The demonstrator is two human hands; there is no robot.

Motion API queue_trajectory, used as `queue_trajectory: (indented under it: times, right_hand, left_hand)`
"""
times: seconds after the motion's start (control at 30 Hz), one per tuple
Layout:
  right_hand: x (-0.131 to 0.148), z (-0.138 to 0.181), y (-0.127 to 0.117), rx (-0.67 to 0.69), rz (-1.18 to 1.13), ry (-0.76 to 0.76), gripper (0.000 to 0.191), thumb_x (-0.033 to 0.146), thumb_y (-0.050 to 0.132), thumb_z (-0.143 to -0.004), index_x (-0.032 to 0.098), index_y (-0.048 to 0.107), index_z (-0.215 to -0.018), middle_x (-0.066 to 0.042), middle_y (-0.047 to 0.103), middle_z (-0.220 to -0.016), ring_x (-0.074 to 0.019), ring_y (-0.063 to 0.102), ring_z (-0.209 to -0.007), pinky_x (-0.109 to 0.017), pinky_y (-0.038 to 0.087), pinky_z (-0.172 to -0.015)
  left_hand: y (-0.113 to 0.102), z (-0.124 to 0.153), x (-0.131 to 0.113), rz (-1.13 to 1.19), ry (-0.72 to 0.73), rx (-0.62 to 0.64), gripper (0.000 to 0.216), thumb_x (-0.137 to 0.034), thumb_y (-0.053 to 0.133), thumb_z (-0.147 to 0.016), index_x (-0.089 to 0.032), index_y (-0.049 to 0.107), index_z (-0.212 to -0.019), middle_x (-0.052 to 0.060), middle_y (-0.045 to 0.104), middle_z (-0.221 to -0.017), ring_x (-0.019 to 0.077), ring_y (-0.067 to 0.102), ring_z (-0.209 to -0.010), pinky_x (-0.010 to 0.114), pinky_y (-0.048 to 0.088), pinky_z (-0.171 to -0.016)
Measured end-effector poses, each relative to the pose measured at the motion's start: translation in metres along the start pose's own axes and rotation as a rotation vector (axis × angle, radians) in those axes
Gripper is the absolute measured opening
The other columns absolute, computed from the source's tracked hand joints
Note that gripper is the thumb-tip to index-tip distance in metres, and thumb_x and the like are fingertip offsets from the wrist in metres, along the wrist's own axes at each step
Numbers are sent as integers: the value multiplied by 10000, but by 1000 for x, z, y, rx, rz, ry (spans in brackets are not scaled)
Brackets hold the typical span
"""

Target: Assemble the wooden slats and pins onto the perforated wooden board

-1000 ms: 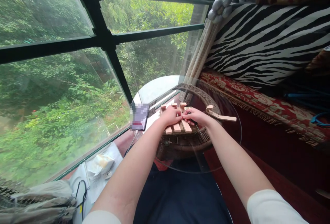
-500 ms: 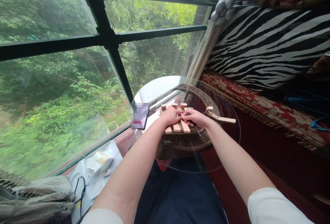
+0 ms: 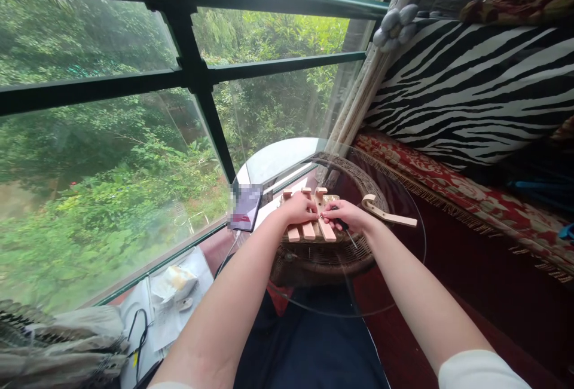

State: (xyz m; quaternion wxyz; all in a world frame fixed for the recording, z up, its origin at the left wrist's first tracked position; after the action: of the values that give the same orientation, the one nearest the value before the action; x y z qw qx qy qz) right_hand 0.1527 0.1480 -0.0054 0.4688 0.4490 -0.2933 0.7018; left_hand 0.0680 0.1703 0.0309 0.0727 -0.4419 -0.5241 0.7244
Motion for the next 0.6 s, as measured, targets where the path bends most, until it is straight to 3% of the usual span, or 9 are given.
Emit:
queue_trajectory:
  times: [0.27,0.6]
  right_hand:
    - [1,1,-3,-85,-53,-26,240,290,752,-584,117,594,-636,-34,634,-547,-63,483,-371,-161,301,-291]
    - [-1,6,-10,-206,-99,-59,218,260,738,-570,120,589,-648,-8,592,-501,-52,432,-349,-161,263,-273]
  left_hand:
    - [5,-3,4,98,-24,39,216,-321,598,-765,-161,743,-777,15,621,-634,133,534,-642,239,424,-635]
    - [0,-2,4,41,-17,-48,274,-418,610,-760,-191,748,-825,39,617,-708,178,552,-786,272,437,-750]
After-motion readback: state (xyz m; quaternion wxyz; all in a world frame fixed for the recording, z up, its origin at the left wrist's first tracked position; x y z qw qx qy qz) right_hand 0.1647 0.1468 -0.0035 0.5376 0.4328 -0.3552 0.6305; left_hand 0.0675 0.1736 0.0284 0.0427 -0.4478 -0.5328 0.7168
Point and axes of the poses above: each hand's wrist, its own z-axis away from the middle knuckle, its own y-axis out of the palm, x = y × z, the point moved 10 cm from there along -z, towards the middle knuckle
